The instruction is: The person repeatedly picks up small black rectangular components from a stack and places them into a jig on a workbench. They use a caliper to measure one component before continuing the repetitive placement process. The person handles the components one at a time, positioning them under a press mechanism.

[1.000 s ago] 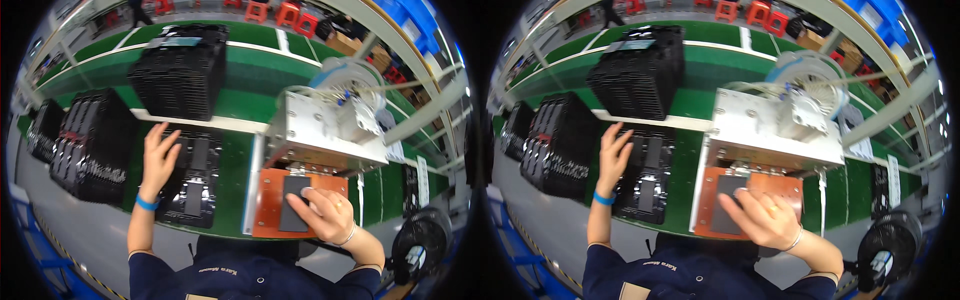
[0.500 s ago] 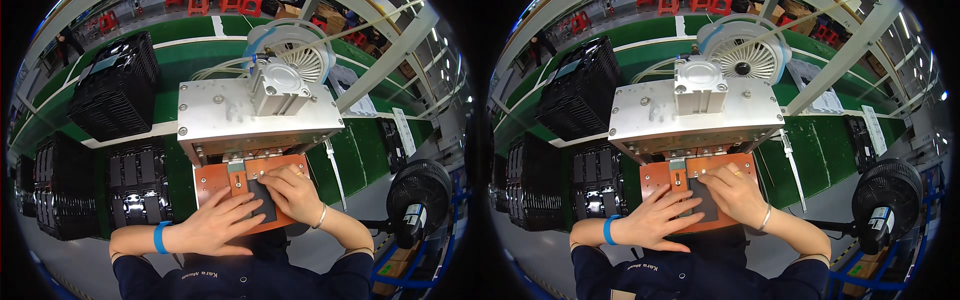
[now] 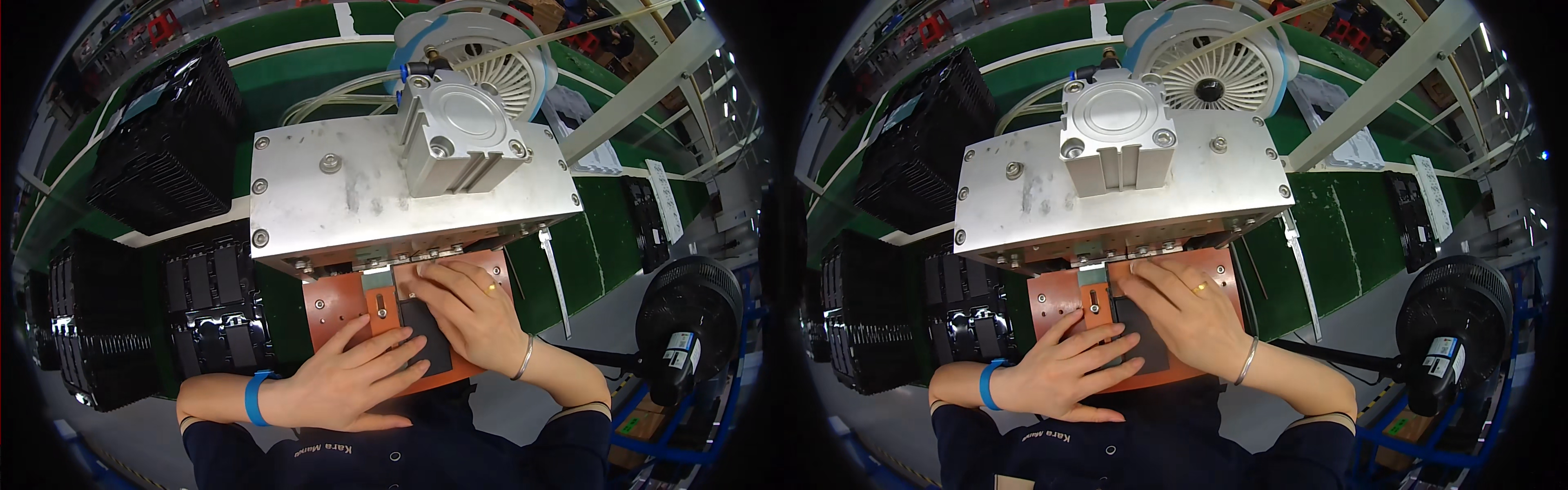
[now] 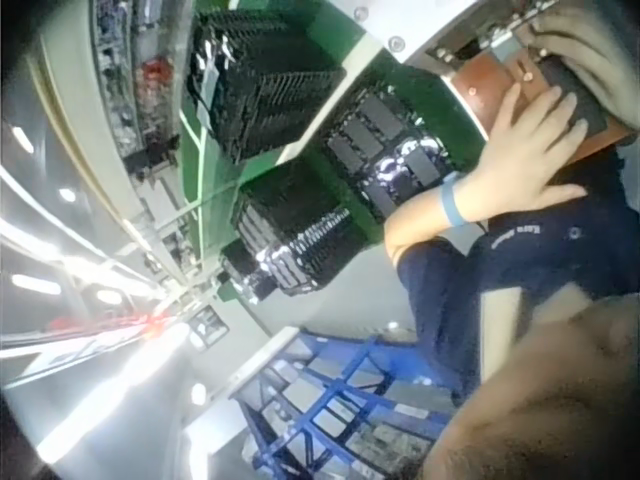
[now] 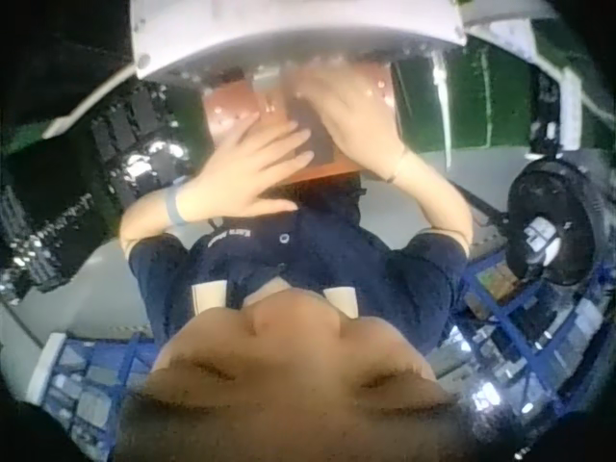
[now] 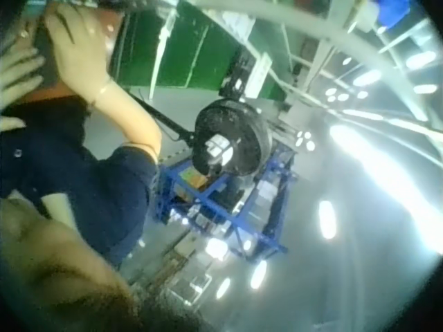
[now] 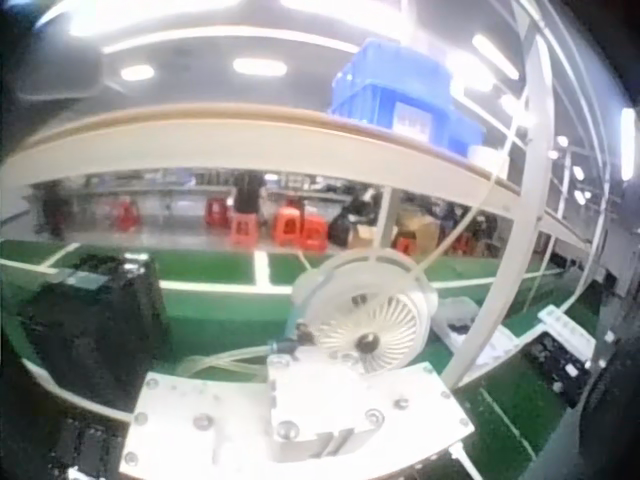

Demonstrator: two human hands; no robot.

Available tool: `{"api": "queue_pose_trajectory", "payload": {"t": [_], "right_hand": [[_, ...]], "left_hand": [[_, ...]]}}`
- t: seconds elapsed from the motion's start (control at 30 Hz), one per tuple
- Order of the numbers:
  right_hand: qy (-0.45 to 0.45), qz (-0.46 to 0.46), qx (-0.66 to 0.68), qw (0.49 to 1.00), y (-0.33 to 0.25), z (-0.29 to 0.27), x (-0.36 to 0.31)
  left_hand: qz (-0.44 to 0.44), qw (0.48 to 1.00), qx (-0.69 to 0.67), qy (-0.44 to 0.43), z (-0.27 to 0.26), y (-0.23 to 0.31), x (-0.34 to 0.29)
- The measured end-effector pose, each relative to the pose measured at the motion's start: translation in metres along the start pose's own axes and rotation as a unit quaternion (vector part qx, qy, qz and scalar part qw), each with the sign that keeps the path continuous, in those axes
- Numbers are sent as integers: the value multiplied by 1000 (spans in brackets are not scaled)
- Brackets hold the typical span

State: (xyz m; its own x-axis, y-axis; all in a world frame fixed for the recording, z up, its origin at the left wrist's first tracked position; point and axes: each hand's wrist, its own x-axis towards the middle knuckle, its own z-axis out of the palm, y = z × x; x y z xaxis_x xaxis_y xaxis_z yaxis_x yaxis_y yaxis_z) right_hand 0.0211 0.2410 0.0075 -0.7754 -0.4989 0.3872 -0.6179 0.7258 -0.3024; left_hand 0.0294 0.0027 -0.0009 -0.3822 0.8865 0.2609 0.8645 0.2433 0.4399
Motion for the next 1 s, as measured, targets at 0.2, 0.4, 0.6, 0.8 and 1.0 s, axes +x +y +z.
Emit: {"api": "queue_pose_trajectory", "payload": {"t": [0.2, 0.4, 0.6, 0.8, 1.0], "right_hand": [[-26, -17, 0, 1000, 4, -4, 3], [-9, 13, 70, 997, -7, -28, -15], [-60, -20, 70, 996, -12, -21, -37], [-45, -43, 52, 997, 3, -16, -18], [-55, -40, 61, 996, 3, -16, -17]], "left_hand": [[4, 1000, -3, -1, 0, -2, 2], [-15, 999, -30, -3, -5, -2, -1], [-25, 999, -27, -3, -9, -11, 2], [-44, 999, -24, -4, -15, -20, 8], [-45, 999, -17, -3, -10, -22, 5]]}}
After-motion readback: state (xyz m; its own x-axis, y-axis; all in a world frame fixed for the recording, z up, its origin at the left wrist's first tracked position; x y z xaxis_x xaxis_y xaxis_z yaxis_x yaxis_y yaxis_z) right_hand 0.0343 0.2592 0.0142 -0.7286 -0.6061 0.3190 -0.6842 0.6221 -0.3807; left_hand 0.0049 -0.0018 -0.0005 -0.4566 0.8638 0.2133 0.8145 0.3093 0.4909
